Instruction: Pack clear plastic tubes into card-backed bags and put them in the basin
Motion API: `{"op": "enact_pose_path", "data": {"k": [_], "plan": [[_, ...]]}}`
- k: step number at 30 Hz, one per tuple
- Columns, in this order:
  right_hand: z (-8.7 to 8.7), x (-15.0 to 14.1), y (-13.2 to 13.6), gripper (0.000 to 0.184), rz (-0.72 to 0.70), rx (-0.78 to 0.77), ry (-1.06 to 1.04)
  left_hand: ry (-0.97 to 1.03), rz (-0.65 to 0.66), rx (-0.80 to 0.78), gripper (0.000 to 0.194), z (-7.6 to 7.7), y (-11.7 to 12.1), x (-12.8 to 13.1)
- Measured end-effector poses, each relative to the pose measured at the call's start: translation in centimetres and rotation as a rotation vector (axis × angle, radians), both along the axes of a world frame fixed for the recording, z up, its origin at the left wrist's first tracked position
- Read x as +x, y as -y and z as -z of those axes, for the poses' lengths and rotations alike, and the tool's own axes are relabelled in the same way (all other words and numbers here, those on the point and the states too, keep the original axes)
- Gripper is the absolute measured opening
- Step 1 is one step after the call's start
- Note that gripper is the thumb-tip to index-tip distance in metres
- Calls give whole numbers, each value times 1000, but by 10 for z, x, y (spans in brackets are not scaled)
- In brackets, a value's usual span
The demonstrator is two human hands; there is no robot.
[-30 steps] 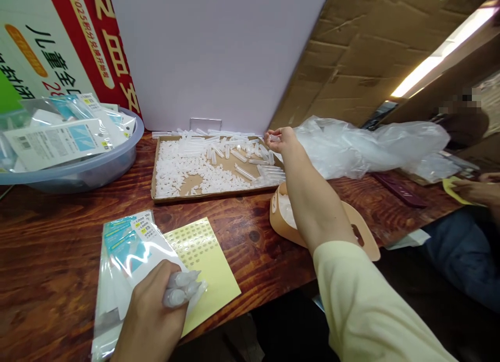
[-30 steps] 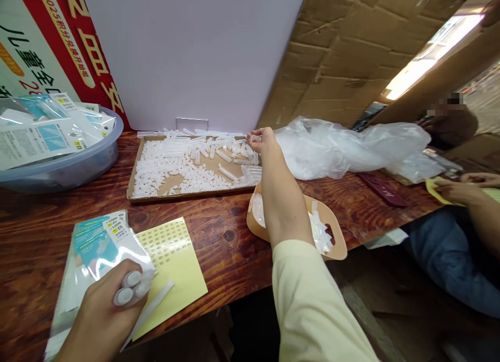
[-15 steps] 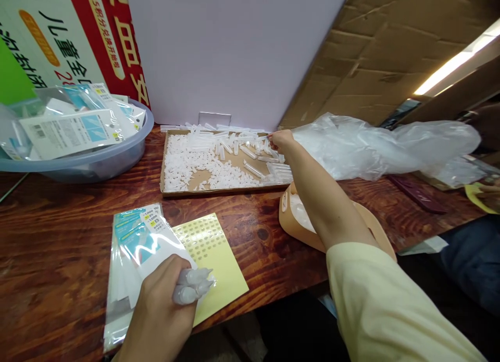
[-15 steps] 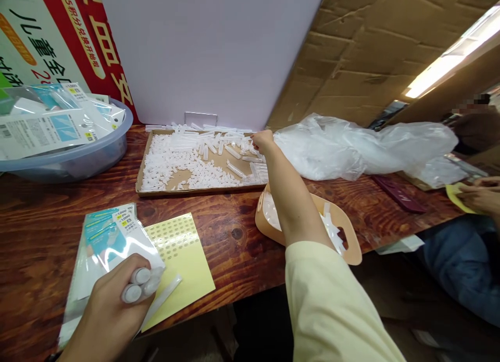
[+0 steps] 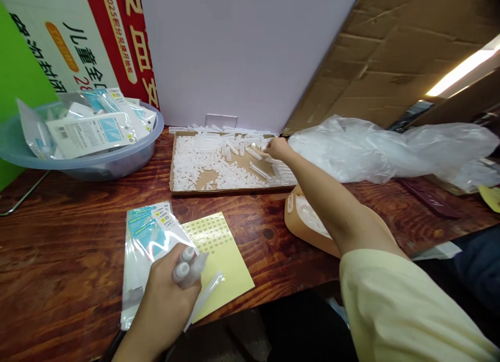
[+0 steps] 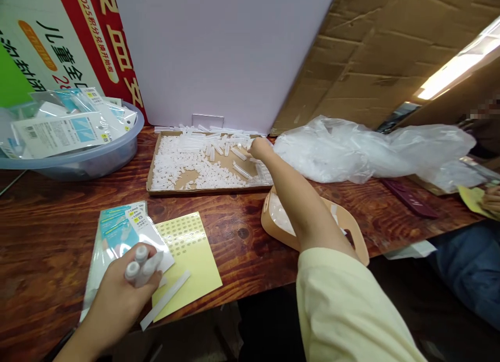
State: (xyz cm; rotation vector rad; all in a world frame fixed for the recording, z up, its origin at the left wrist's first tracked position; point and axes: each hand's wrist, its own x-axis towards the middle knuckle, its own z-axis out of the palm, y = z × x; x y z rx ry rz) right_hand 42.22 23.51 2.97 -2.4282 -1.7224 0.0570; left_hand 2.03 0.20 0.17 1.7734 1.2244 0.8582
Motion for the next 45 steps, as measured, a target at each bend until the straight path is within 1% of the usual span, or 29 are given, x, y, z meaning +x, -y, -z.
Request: {"op": "enact_pose_path", "data": {"k": [1, 3, 4, 7, 9, 11, 12, 14, 15, 18, 20, 21, 24, 26, 29, 31, 33, 37, 41, 45], "plan": [[-6, -5, 4, 8, 13, 25, -28, 52, -5, -50, 5, -2, -2, -3], [-18, -22, 16, 13, 22, 73, -113, 177, -19, -143, 15, -5, -6, -7], [-23, -34, 24, 15, 1, 88, -160, 243, -34, -188, 19, -6, -8, -9], [-32, -81, 58, 17, -120, 116, -291, 422, -85, -293, 26, -10, -13, -11], [-34, -116, 87, 21, -216, 116, -390, 518, -99, -314, 28, -13, -17, -13], [-34, -152, 119, 26, -340, 118, -613, 571, -107, -313, 27, -15, -21, -15], [-33, -168, 135, 27, -384, 108, -676, 575, -115, -306, 26, -17, -23, -16], [-28, -198, 163, 31, -457, 72, -743, 550, -134, -283, 21, -20, -27, -19], [-24, -211, 176, 32, -489, 84, -762, 536, -151, -272, 20, -21, -29, -21], [-13, -240, 203, 31, -616, 253, -798, 531, -202, -243, 18, -19, -33, -23], [-7, -249, 214, 29, -679, 341, -776, 534, -215, -199, 17, -15, -35, -23], [-5, -251, 218, 28, -687, 357, -759, 524, -215, -164, 17, -12, -36, -23], [-2, -248, 227, 29, -640, 381, -706, 443, -233, -76, 17, -3, -40, -23], [-2, -245, 232, 28, -625, 400, -653, 385, -261, -46, 16, 1, -43, -23], [1, -245, 236, 18, -669, 451, -591, 327, -264, 1, 16, 5, -44, -21], [5, -247, 236, 12, -725, 485, -557, 281, -245, 44, 14, 5, -42, -19], [11, -250, 235, 11, -752, 508, -526, 213, -255, 79, 12, 5, -40, -16], [18, -252, 231, 13, -717, 519, -545, 100, -320, 124, 10, 2, -35, -12], [18, -253, 227, 15, -689, 511, -594, 54, -348, 182, 9, -2, -33, -12], [17, -254, 223, 17, -650, 469, -619, 1, -388, 219, 8, -2, -32, -13]]}}
